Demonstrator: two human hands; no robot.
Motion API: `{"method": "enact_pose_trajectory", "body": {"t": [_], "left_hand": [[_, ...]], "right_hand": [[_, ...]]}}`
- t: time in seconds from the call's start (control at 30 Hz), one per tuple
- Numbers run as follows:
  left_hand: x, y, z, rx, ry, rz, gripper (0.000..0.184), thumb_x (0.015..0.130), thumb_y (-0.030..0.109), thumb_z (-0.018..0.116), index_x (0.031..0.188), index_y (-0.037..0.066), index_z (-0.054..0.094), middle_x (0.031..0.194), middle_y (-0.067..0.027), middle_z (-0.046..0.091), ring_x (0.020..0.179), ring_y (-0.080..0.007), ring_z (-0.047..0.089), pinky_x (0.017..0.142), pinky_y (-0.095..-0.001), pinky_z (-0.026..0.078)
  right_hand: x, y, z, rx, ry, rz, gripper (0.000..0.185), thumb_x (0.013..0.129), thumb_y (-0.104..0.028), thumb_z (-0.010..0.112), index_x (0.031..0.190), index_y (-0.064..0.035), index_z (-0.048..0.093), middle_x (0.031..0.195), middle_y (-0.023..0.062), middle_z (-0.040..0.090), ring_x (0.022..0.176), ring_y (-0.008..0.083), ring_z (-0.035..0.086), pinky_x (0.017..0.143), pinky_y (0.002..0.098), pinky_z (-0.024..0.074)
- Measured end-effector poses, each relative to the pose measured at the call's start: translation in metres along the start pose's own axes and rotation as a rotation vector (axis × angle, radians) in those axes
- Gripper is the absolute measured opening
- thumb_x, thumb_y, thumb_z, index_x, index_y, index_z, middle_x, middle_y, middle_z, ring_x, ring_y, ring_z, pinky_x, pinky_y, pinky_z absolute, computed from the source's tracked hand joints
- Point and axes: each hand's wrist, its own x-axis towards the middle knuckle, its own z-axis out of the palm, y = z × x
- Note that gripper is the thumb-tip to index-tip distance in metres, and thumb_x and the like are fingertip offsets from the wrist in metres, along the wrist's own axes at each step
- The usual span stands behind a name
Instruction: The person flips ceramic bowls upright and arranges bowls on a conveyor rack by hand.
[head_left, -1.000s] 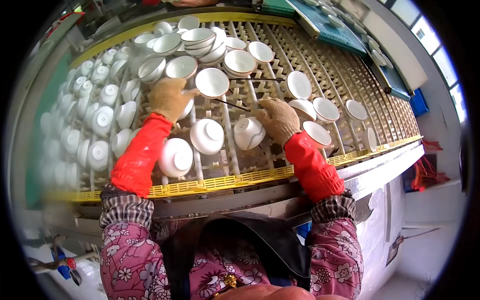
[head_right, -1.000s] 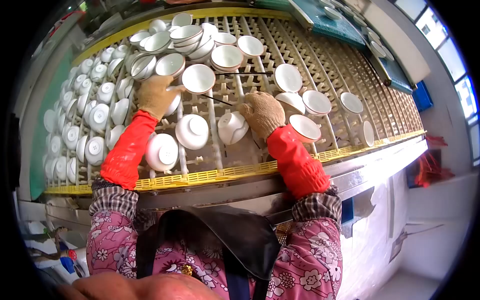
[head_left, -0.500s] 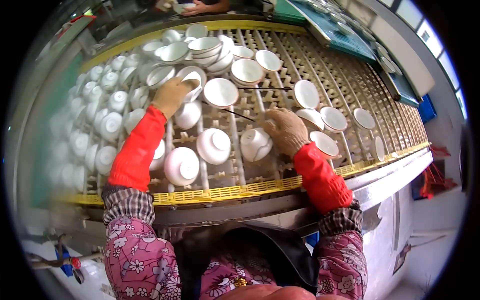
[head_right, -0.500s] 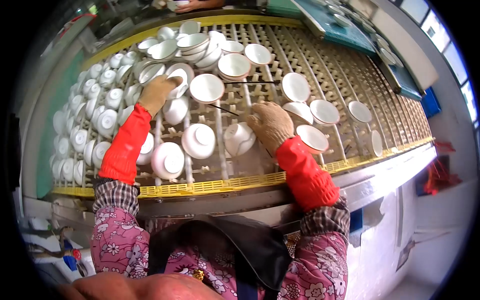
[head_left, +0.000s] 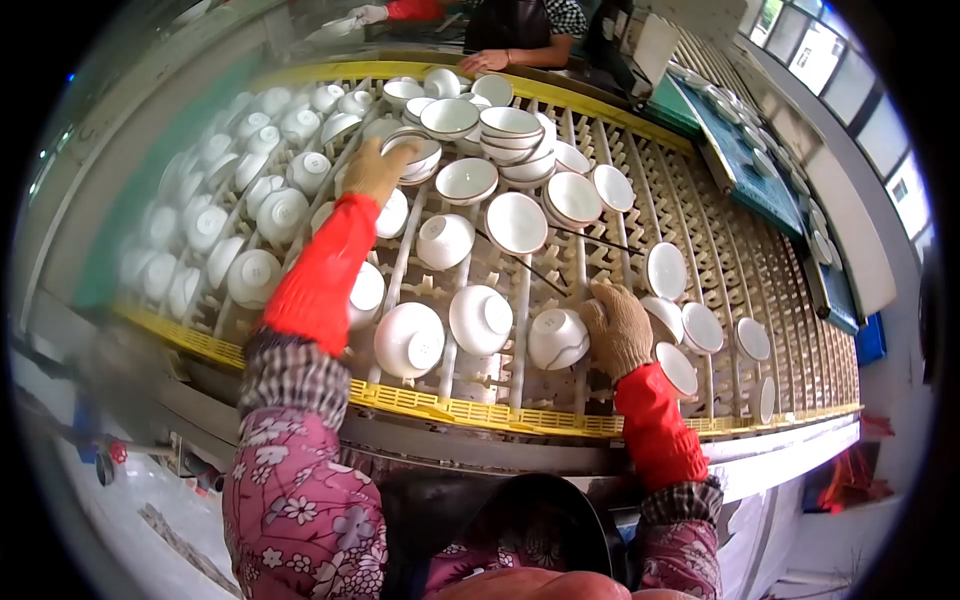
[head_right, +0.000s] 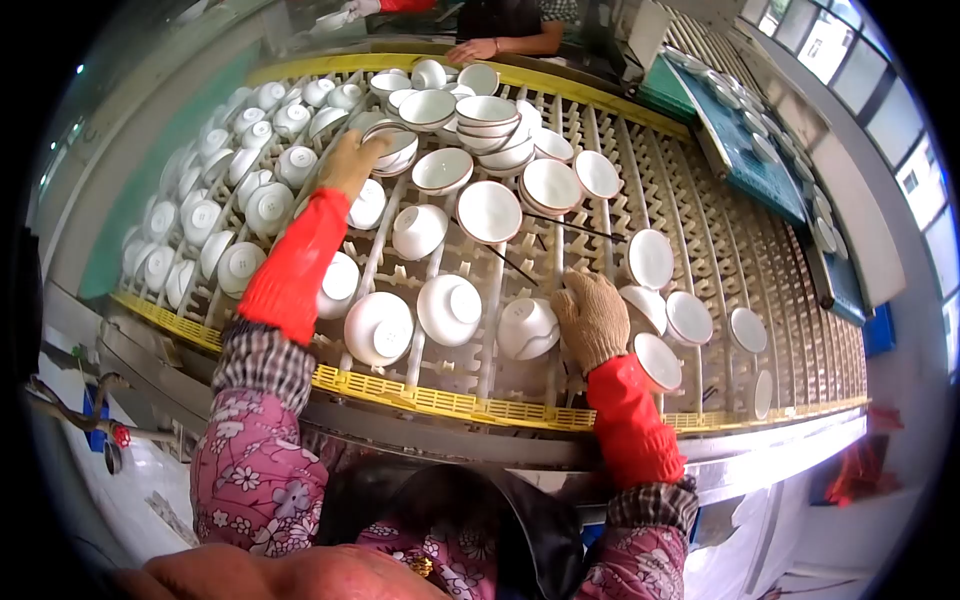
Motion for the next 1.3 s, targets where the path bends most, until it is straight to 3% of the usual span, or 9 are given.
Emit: {"method": "enact_pose_trajectory", "body": {"t": [0.2,0.5,0.63,0.77,0.9,0.93,1.1,1.17,1.3], "left_hand": [[0.045,0.018,0.076,-0.285,0.353,-0.394,0.110,0.077,0.054,0.095,0.155,-0.014,0.058,0.161,-0.0358,0.061,0.152,-0.0438,0.060,0.129,-0.0465,0.044],[0.009,0.093,0.124,-0.287,0.093,-0.471,0.107,0.089,0.028,0.084,0.177,0.006,0.028,0.154,-0.0343,0.066,0.133,-0.0464,0.073,0.117,-0.0520,0.056],[-0.006,0.123,0.195,-0.259,0.062,-0.182,0.093,0.093,0.025,0.081,0.176,0.015,0.039,0.151,-0.0282,0.071,0.127,-0.0412,0.077,0.108,-0.0472,0.061],[0.016,0.174,0.315,-0.357,-0.553,0.475,0.062,0.092,0.028,0.088,0.149,0.010,0.071,0.133,-0.0238,0.079,0.115,-0.0358,0.080,0.103,-0.0405,0.062],[-0.097,0.287,0.322,-0.253,-0.694,0.726,0.044,0.104,0.033,0.080,0.139,0.007,0.075,0.126,-0.0210,0.080,0.118,-0.0347,0.078,0.106,-0.0420,0.061],[-0.111,0.285,0.304,-0.125,-0.564,1.184,0.046,0.104,0.036,0.079,0.140,0.007,0.075,0.130,-0.0206,0.079,0.123,-0.0354,0.077,0.110,-0.0429,0.059],[-0.133,0.219,0.238,-0.294,-0.263,1.190,0.063,0.094,0.051,0.090,0.138,0.009,0.074,0.125,-0.0171,0.081,0.119,-0.0395,0.076,0.107,-0.0499,0.057],[-0.109,0.190,0.184,0.068,-0.146,1.053,0.067,0.082,0.044,0.098,0.134,0.011,0.073,0.126,-0.0108,0.080,0.121,-0.0343,0.074,0.108,-0.0516,0.052],[-0.054,0.105,0.149,0.831,-0.312,0.554,0.068,0.090,0.066,0.082,0.133,0.013,0.081,0.136,-0.0129,0.077,0.129,-0.0303,0.073,0.115,-0.0461,0.049]], "right_hand": [[-0.003,0.007,0.007,0.021,0.020,0.004,0.041,0.095,-0.028,0.074,0.125,-0.0011,0.078,0.120,0.0232,0.077,0.116,0.0451,0.070,0.104,0.0542,0.0553],[0.001,0.000,0.009,0.044,0.043,-0.032,0.035,0.089,-0.028,0.077,0.113,-0.0036,0.077,0.112,0.0188,0.077,0.110,0.0439,0.070,0.099,0.0545,0.0562],[0.007,-0.004,0.007,0.023,-0.049,-0.007,0.035,0.088,-0.027,0.079,0.114,-0.0047,0.078,0.117,0.0180,0.077,0.114,0.0430,0.071,0.102,0.0539,0.0567],[0.003,0.009,0.016,0.010,0.079,-0.086,0.033,0.088,-0.029,0.079,0.112,-0.0050,0.079,0.121,0.0189,0.078,0.117,0.0425,0.071,0.102,0.0535,0.0572],[0.006,0.006,0.003,0.058,-0.062,-0.005,0.032,0.088,-0.031,0.080,0.108,-0.0054,0.079,0.115,0.0188,0.077,0.115,0.0444,0.070,0.101,0.0552,0.0562],[0.003,0.007,0.000,0.142,-0.037,-0.047,0.032,0.088,-0.031,0.080,0.106,-0.0046,0.077,0.114,0.0189,0.076,0.114,0.0451,0.069,0.100,0.0556,0.0561],[0.001,0.014,-0.003,0.105,-0.077,-0.056,0.034,0.087,-0.031,0.081,0.104,-0.0035,0.072,0.113,0.0191,0.073,0.114,0.0446,0.068,0.098,0.0555,0.0561],[0.002,0.014,-0.002,0.082,-0.067,-0.069,0.034,0.087,-0.031,0.082,0.103,-0.0032,0.071,0.111,0.0189,0.072,0.113,0.0444,0.068,0.098,0.0557,0.0561],[0.002,0.012,-0.003,0.071,-0.069,-0.065,0.035,0.087,-0.032,0.082,0.103,-0.0028,0.071,0.110,0.0190,0.071,0.113,0.0443,0.067,0.098,0.0559,0.0559]]}}
